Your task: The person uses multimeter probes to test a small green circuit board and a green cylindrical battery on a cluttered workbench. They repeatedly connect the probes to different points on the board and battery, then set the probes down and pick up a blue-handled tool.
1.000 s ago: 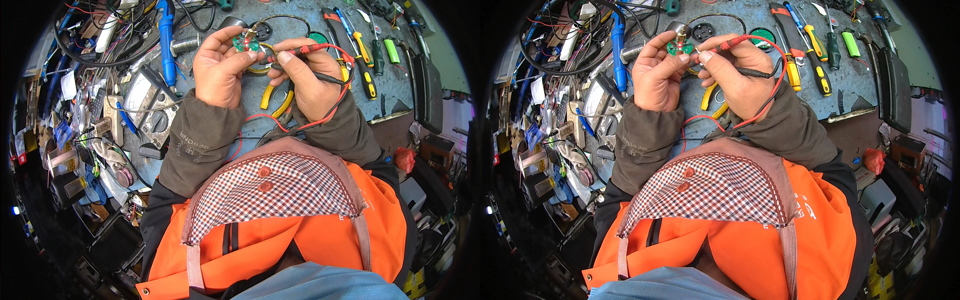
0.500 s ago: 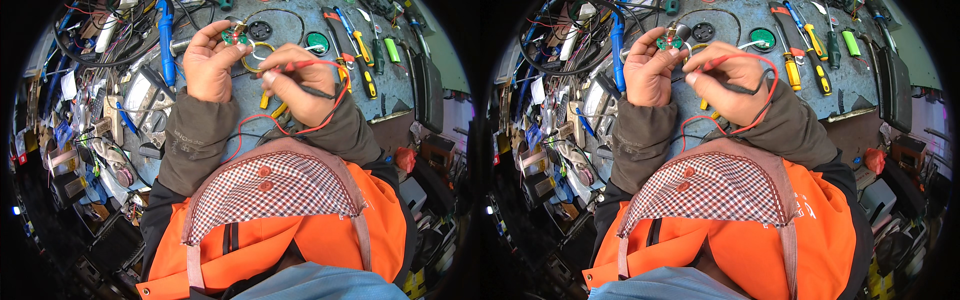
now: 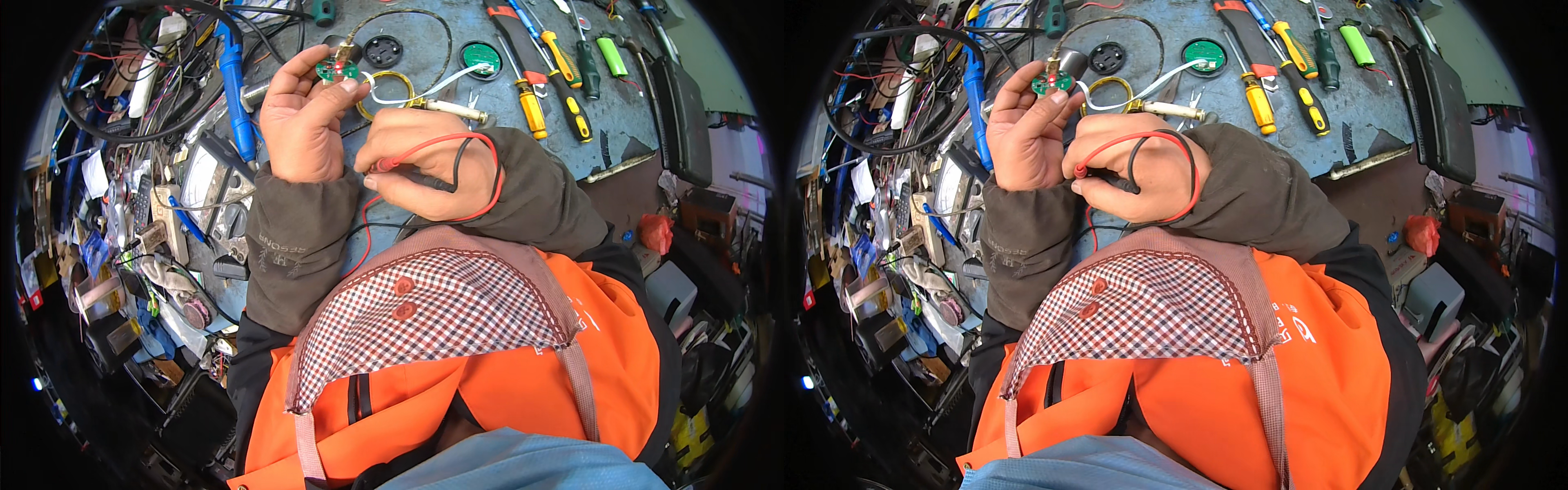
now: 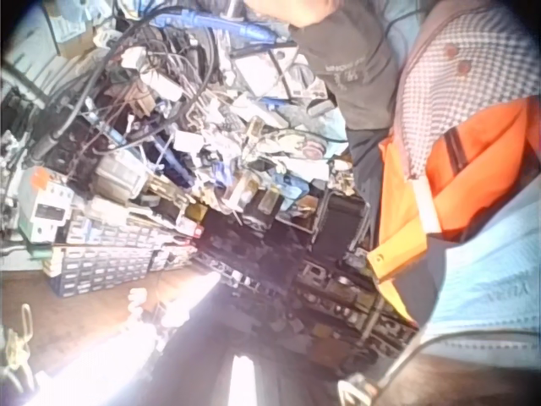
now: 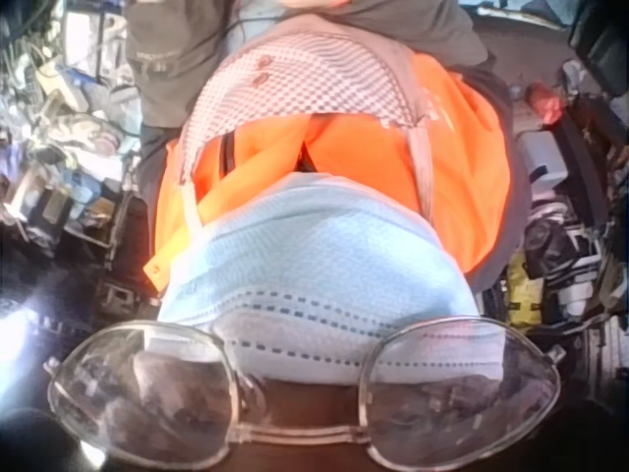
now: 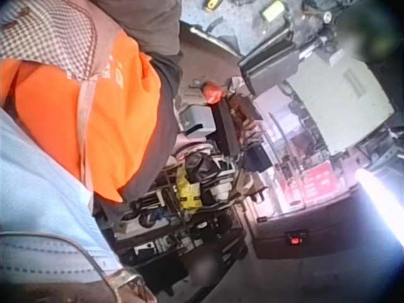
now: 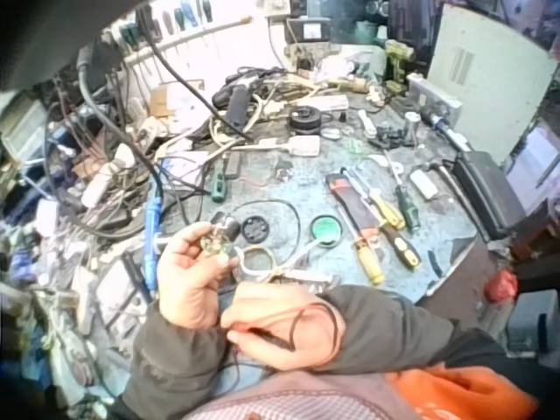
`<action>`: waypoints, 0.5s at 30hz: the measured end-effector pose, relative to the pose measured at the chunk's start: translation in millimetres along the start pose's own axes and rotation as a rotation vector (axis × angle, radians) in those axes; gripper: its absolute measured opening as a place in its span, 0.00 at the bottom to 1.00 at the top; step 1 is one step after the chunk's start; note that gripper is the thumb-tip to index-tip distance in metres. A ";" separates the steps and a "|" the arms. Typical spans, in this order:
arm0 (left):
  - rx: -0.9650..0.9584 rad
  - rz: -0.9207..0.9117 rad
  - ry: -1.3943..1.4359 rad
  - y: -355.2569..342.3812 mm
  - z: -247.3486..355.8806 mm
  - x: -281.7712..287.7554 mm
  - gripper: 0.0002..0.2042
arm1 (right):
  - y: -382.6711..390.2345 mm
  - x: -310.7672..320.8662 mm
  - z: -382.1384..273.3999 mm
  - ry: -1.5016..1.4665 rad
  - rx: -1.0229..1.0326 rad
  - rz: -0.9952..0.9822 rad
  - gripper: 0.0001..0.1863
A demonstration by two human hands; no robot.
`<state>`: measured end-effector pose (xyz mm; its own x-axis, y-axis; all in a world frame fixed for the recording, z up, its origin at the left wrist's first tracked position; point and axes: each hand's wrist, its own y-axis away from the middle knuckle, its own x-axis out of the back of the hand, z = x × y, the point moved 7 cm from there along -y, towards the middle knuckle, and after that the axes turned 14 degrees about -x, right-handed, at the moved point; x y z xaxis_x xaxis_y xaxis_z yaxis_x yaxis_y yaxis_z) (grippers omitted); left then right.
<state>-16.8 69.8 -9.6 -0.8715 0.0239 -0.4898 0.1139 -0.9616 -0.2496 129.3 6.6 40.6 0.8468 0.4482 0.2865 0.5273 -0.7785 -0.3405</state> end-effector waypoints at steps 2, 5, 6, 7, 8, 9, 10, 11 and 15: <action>0.006 -0.001 0.003 0.4 -0.1 -0.5 0.24 | 0.9 0.2 1.4 -0.006 -0.004 0.010 0.08; 0.008 -0.002 -0.001 1.2 0.4 -2.3 0.24 | 1.8 -1.1 4.3 -0.009 0.015 0.037 0.09; 0.007 -0.003 -0.003 1.3 0.4 -1.9 0.24 | 1.6 -1.0 4.2 0.002 0.019 0.036 0.09; 0.006 -0.005 -0.004 1.3 0.3 -1.4 0.24 | 1.6 -1.2 4.2 0.014 0.022 0.034 0.09; 0.008 -0.009 -0.006 1.0 0.3 -1.4 0.24 | 1.7 -1.0 4.5 0.009 0.017 0.038 0.09; 0.009 -0.013 -0.007 0.8 0.3 -1.4 0.24 | 2.0 -1.0 4.9 0.004 0.012 0.042 0.09; 0.011 -0.016 -0.009 0.6 0.2 -1.6 0.24 | 2.3 -0.8 5.3 -0.001 0.007 0.046 0.09; 0.011 -0.017 -0.006 0.8 0.3 -1.5 0.24 | 2.4 -1.3 6.2 0.000 -0.001 0.043 0.09; 0.014 -0.016 0.009 1.0 0.2 -1.2 0.24 | 2.5 -1.9 7.1 0.005 -0.014 0.039 0.09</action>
<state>-15.7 68.7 -9.2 -0.8688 0.0417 -0.4934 0.0931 -0.9649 -0.2455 129.5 7.0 32.8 0.8665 0.4152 0.2771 0.4925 -0.8014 -0.3394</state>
